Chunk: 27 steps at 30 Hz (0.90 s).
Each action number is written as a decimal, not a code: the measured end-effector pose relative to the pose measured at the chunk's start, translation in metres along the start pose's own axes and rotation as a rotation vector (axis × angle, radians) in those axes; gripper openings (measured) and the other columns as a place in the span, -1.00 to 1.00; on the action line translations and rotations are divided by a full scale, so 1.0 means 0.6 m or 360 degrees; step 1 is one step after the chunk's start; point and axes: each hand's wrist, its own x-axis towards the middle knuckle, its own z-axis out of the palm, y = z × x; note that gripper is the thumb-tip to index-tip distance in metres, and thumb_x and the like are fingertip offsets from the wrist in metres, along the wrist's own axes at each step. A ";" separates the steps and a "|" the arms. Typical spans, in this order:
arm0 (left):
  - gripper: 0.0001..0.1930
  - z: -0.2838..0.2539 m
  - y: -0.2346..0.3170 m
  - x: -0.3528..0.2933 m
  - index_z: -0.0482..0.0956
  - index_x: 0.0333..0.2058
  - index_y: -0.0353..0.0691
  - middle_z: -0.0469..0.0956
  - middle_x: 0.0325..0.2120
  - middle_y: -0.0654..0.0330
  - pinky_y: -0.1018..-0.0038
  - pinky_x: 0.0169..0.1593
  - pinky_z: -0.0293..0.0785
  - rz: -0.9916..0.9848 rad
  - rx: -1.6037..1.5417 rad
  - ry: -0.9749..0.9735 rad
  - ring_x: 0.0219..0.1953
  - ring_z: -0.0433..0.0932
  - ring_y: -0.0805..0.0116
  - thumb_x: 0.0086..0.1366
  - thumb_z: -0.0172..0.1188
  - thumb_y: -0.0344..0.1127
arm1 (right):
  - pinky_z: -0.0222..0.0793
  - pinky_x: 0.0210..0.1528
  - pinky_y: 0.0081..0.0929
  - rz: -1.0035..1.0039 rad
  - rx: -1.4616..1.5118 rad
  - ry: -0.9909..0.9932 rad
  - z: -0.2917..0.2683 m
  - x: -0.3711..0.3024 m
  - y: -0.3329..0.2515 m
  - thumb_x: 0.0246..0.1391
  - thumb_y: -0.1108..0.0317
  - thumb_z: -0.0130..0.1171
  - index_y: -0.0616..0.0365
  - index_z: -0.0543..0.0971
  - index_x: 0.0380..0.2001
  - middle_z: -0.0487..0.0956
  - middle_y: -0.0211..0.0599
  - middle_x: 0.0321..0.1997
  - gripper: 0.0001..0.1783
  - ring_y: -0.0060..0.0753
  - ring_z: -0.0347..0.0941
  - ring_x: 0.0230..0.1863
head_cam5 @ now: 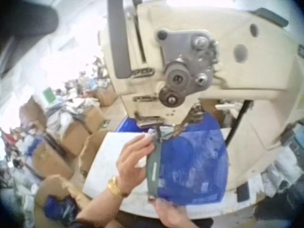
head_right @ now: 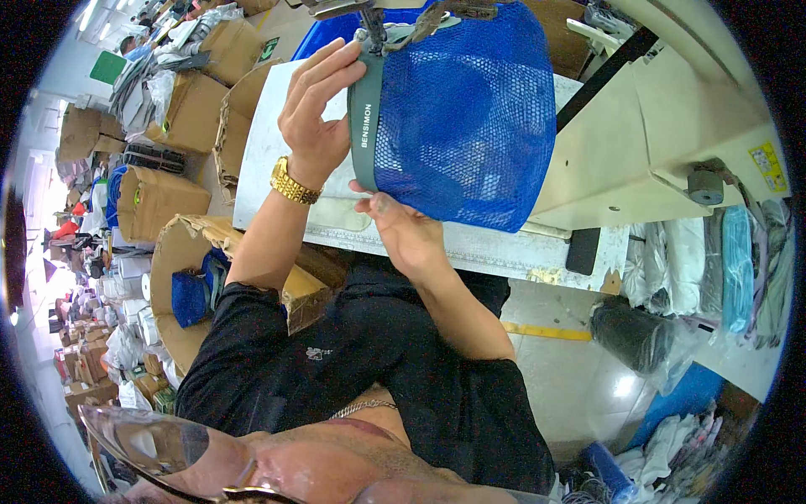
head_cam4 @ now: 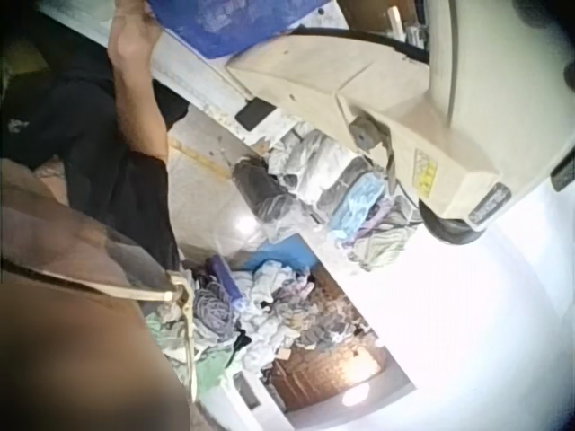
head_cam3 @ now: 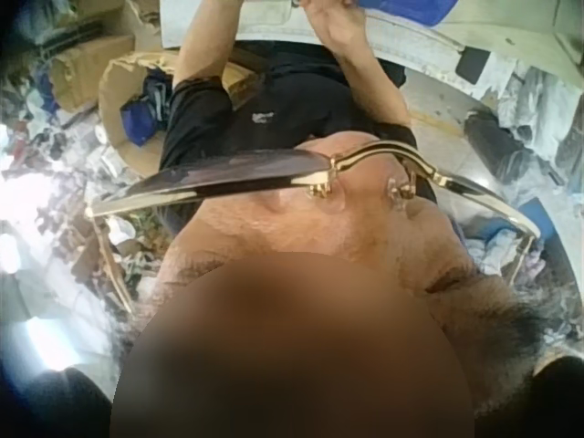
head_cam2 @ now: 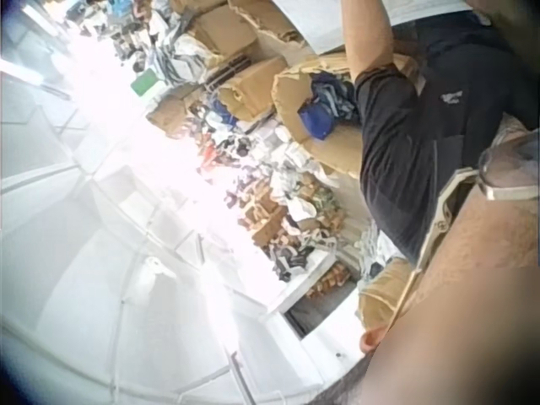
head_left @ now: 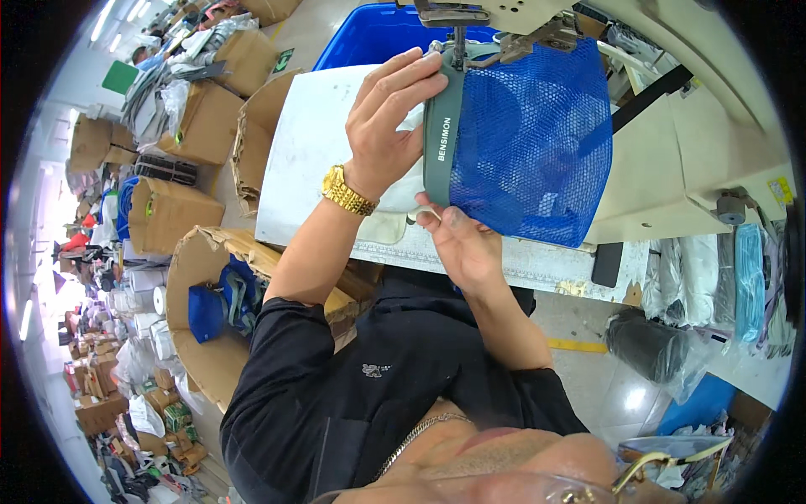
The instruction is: Sewing patches onto blue mesh caps using an industrial sewing machine.
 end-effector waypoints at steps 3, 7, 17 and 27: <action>-0.68 -0.006 0.000 0.001 0.63 -0.23 -0.22 0.61 -0.13 0.15 0.37 0.00 0.51 0.0062 0.0022 0.0001 -0.01 0.54 0.14 -0.04 0.37 -0.51 | 0.35 0.00 -0.28 -0.0003 -0.0017 -0.0031 0.006 -0.001 0.001 0.14 0.38 0.16 0.01 0.61 -0.18 0.53 -0.36 0.05 -0.83 -0.19 0.42 0.09; -0.68 -0.005 0.001 0.007 0.63 -0.24 -0.21 0.61 -0.15 0.16 0.40 -0.03 0.53 0.0070 -0.0020 -0.0020 -0.04 0.56 0.18 -0.05 0.38 -0.49 | 0.33 0.01 -0.27 0.0001 -0.0047 -0.0107 0.001 -0.007 0.003 0.17 0.39 0.13 -0.02 0.57 -0.10 0.52 -0.37 0.08 -0.78 -0.19 0.38 0.14; -0.71 0.006 -0.019 0.014 0.64 -0.27 -0.21 0.62 -0.17 0.17 0.41 -0.04 0.53 0.0055 -0.0104 -0.0029 -0.07 0.58 0.21 -0.05 0.39 -0.46 | 0.28 0.19 -0.17 -0.0222 -0.0777 0.0555 -0.113 -0.109 -0.087 0.11 -0.17 0.08 0.32 0.28 0.17 0.34 -0.03 0.23 -0.19 -0.16 0.29 0.23; -0.73 -0.013 0.007 0.001 0.66 -0.28 -0.23 0.63 -0.19 0.16 0.43 -0.02 0.54 0.0102 -0.0027 -0.0055 -0.04 0.57 0.20 -0.04 0.35 -0.54 | 0.26 -0.10 -0.61 -0.0556 -0.1474 0.0411 -0.032 -0.055 -0.175 0.15 0.47 0.10 0.38 0.39 0.04 0.49 -0.31 -0.08 -0.61 -0.63 0.35 -0.14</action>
